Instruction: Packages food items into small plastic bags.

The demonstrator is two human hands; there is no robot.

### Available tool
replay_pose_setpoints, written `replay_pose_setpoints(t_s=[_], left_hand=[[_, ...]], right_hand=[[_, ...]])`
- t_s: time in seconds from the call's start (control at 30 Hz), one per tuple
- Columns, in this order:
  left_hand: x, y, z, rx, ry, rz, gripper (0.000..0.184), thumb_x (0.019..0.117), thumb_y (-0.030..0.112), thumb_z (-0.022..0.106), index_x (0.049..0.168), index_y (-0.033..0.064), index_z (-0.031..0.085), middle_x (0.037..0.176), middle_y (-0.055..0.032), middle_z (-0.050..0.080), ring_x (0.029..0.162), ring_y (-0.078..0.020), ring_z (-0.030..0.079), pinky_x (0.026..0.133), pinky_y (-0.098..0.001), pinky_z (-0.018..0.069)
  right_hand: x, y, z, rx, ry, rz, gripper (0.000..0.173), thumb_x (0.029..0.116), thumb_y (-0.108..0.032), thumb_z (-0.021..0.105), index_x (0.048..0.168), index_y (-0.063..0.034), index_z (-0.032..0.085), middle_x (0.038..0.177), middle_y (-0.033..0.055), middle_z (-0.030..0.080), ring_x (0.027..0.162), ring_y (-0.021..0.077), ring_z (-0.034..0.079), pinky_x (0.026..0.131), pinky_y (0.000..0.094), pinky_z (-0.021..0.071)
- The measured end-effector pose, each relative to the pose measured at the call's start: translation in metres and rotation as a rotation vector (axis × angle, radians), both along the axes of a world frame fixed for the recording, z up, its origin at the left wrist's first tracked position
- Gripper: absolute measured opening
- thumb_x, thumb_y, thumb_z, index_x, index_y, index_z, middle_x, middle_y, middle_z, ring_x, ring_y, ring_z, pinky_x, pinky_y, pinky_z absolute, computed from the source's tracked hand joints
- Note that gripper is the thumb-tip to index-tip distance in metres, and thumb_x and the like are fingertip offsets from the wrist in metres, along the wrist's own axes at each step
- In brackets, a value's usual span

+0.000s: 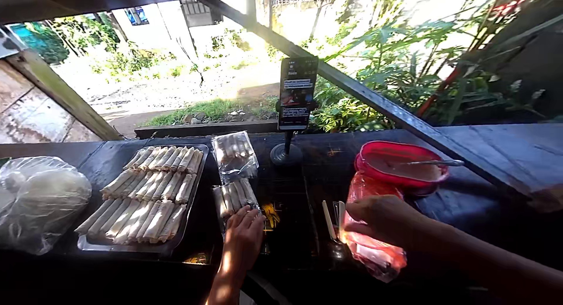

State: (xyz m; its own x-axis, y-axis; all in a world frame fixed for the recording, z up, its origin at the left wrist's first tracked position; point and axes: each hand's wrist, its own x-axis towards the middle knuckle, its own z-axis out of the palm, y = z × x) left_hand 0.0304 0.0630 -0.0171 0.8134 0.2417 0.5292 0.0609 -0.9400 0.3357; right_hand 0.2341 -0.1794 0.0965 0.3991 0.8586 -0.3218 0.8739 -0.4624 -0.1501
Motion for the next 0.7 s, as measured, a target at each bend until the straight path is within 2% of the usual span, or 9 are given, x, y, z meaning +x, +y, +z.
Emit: replay_pose_setpoints(t_s=[0.07,0.1,0.17,0.23,0.37,0.43,0.53,0.6,0.7], left_hand=[[-0.001,-0.025,0.004,-0.069,-0.006,-0.119,0.017,0.0949,0.011,0.064,0.099,0.0083,0.080,0.109,-0.0088,0.077,0.114,-0.0332,0.069,0.095,-0.0520,0.0545],[-0.002,-0.040,0.006,-0.105,0.001,-0.189,0.017,0.0958,0.011,0.063,0.099,0.0097,0.080,0.107,-0.0068,0.077,0.112,-0.0301,0.070,0.095,-0.0490,0.0552],[0.001,-0.074,0.006,-0.089,-0.022,-0.334,0.017,0.0943,0.009,0.063,0.098,0.0120,0.079,0.102,-0.0044,0.077,0.105,-0.0255,0.072,0.089,-0.0436,0.0576],[0.013,-0.108,0.004,0.023,-0.086,-0.484,0.017,0.0894,0.004,0.066,0.096,0.0120,0.079,0.097,-0.0036,0.078,0.096,-0.0227,0.073,0.080,-0.0384,0.0586],[0.052,-0.159,-0.010,0.230,-0.133,-0.679,0.020,0.0894,-0.004,0.060,0.096,0.0024,0.078,0.099,-0.0077,0.078,0.094,-0.0194,0.075,0.081,-0.0305,0.0578],[0.068,-0.170,-0.017,0.266,-0.091,-0.704,0.021,0.0917,-0.003,0.058,0.100,-0.0010,0.077,0.104,-0.0115,0.077,0.098,-0.0222,0.074,0.085,-0.0313,0.0578],[0.083,-0.173,-0.017,0.168,-0.002,-0.653,0.022,0.0968,0.002,0.056,0.105,-0.0047,0.075,0.113,-0.0168,0.075,0.107,-0.0278,0.073,0.095,-0.0341,0.0565],[0.087,-0.171,-0.020,0.122,0.037,-0.650,0.020,0.0964,0.002,0.057,0.103,-0.0055,0.074,0.109,-0.0176,0.075,0.104,-0.0298,0.074,0.088,-0.0372,0.0594],[0.089,-0.168,-0.030,0.207,-0.027,-0.632,0.015,0.0903,0.003,0.063,0.093,0.0001,0.077,0.095,-0.0117,0.076,0.089,-0.0258,0.075,0.073,-0.0364,0.0610]], right_hand=[[-0.004,-0.014,0.001,-0.164,0.093,-0.040,0.055,0.0907,-0.051,0.073,0.094,0.0030,0.068,0.085,0.0217,0.068,0.086,0.0425,0.068,0.074,0.0623,0.0499],[-0.008,-0.020,0.001,-0.253,0.114,-0.060,0.056,0.0896,-0.053,0.074,0.098,0.0023,0.068,0.089,0.0216,0.068,0.090,0.0424,0.068,0.077,0.0622,0.0500],[-0.016,-0.029,-0.006,-0.344,0.081,-0.093,0.040,0.0951,-0.038,0.070,0.103,0.0013,0.066,0.096,0.0220,0.069,0.096,0.0425,0.068,0.079,0.0604,0.0503],[-0.022,-0.043,-0.021,-0.236,-0.019,-0.108,0.018,0.0944,-0.016,0.065,0.096,0.0019,0.067,0.091,0.0221,0.070,0.090,0.0430,0.070,0.072,0.0586,0.0525],[-0.022,-0.056,-0.032,-0.010,-0.089,-0.137,0.012,0.0896,-0.007,0.065,0.086,0.0032,0.067,0.079,0.0226,0.068,0.077,0.0433,0.071,0.061,0.0588,0.0522],[-0.021,-0.058,-0.034,-0.011,-0.098,-0.136,0.012,0.0896,-0.008,0.063,0.086,0.0033,0.067,0.079,0.0225,0.068,0.077,0.0427,0.071,0.061,0.0581,0.0522],[-0.016,-0.054,-0.030,-0.100,-0.071,-0.159,0.014,0.0940,-0.010,0.062,0.094,0.0031,0.067,0.087,0.0232,0.070,0.085,0.0430,0.071,0.067,0.0582,0.0529],[-0.014,-0.052,-0.029,-0.131,-0.057,-0.175,0.014,0.0945,-0.010,0.062,0.095,0.0030,0.067,0.090,0.0230,0.070,0.088,0.0428,0.071,0.070,0.0581,0.0530],[-0.013,-0.053,-0.030,-0.146,-0.046,-0.182,0.014,0.0949,-0.010,0.061,0.096,0.0028,0.067,0.091,0.0231,0.071,0.089,0.0430,0.071,0.070,0.0585,0.0528]])
